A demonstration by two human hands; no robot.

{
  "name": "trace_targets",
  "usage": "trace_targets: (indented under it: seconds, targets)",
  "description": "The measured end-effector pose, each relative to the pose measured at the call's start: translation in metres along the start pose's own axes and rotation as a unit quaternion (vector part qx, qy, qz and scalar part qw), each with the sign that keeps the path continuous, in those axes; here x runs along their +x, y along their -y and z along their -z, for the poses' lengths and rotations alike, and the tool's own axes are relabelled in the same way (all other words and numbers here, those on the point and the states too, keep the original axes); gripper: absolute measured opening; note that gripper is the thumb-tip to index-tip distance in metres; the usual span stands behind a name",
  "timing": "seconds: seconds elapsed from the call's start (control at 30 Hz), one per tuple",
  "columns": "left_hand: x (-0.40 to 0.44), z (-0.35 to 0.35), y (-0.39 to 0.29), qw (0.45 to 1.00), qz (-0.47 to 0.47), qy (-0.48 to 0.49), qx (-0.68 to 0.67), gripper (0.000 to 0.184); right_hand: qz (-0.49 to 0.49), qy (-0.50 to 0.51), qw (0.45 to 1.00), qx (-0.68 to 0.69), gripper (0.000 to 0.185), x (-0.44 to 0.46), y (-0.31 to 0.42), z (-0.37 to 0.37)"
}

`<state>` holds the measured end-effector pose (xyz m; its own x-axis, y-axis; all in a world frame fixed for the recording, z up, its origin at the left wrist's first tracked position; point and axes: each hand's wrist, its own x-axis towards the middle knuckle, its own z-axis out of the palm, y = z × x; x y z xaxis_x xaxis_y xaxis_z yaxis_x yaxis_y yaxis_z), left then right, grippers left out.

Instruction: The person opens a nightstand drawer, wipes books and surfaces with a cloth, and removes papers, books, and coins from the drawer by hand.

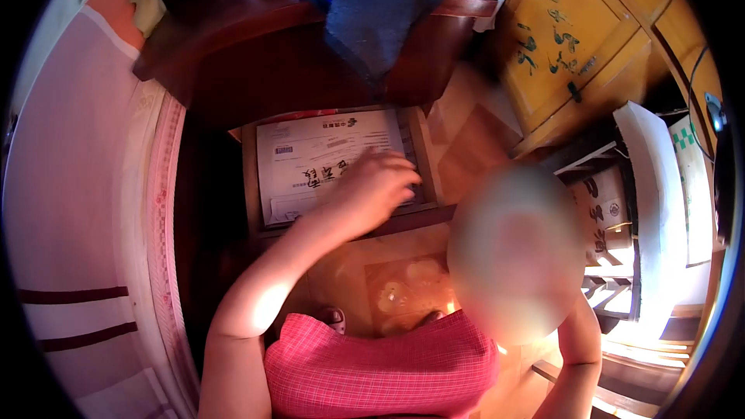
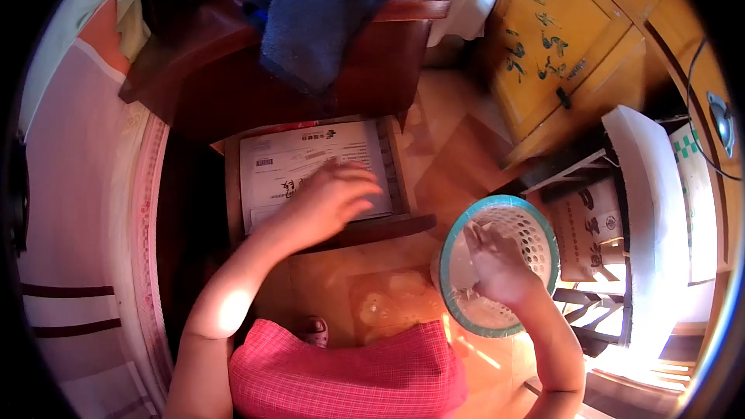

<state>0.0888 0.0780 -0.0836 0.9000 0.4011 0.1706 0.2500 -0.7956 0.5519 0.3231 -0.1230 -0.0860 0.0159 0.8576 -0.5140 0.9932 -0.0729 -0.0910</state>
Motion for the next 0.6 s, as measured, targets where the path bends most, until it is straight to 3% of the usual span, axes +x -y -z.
trace_targets:
  seconds: [0.03,0.07,0.1,0.17,0.2,0.23,0.3,0.33,0.4,0.43,0.47,0.57,0.6]
  targets:
    - [-0.007,0.014,0.011,0.994,0.101,-0.001,-0.028,0.023,0.021,-0.032,0.999,-0.032,0.08,-0.006,0.013,0.009]
    - [-0.016,0.026,0.022,0.978,0.201,-0.002,-0.057,0.024,0.025,-0.032,0.999,-0.033,0.08,-0.009,0.025,0.028]
    - [-0.026,0.035,0.035,0.971,0.239,-0.023,-0.005,0.027,-0.025,0.034,0.999,0.01,0.071,-0.01,0.039,0.056]
    - [-0.05,0.042,0.072,0.949,0.296,-0.045,0.104,0.035,0.042,0.008,0.999,0.028,0.04,-0.007,0.032,0.06]
    - [-0.059,0.041,0.089,0.934,0.314,-0.047,0.161,0.039,0.044,0.009,0.999,0.027,0.04,-0.005,0.041,0.066]
    - [-0.063,0.04,0.103,0.934,0.316,-0.048,0.162,0.039,0.048,-0.069,0.983,0.161,0.035,-0.004,0.056,0.08]
    - [-0.067,0.041,0.118,0.885,0.443,0.06,0.128,0.054,0.077,-0.102,0.949,0.289,0.027,0.023,0.065,0.092]
    - [-0.072,0.033,0.13,0.884,0.446,0.058,0.128,0.054,0.102,-0.06,0.951,0.287,0.025,0.042,0.065,0.091]
    - [-0.079,0.011,0.157,0.872,0.456,0.083,0.158,0.061,0.132,-0.115,0.937,0.304,0.027,0.068,0.078,0.081]
    - [-0.078,0.01,0.166,0.867,0.468,0.123,0.117,0.079,0.142,-0.123,0.935,0.301,0.028,0.089,0.078,0.07]
    - [-0.078,0.007,0.168,0.867,0.469,0.123,0.117,0.079,0.142,-0.092,0.946,0.276,0.03,0.142,0.066,0.035]
    - [-0.072,-0.001,0.162,0.836,0.493,0.118,0.21,0.088,0.194,-0.108,0.96,0.169,0.044,0.198,0.071,0.014]
    - [-0.07,-0.001,0.155,0.834,0.507,0.1,0.191,0.093,0.168,-0.047,0.973,0.148,0.055,0.202,0.08,0.021]
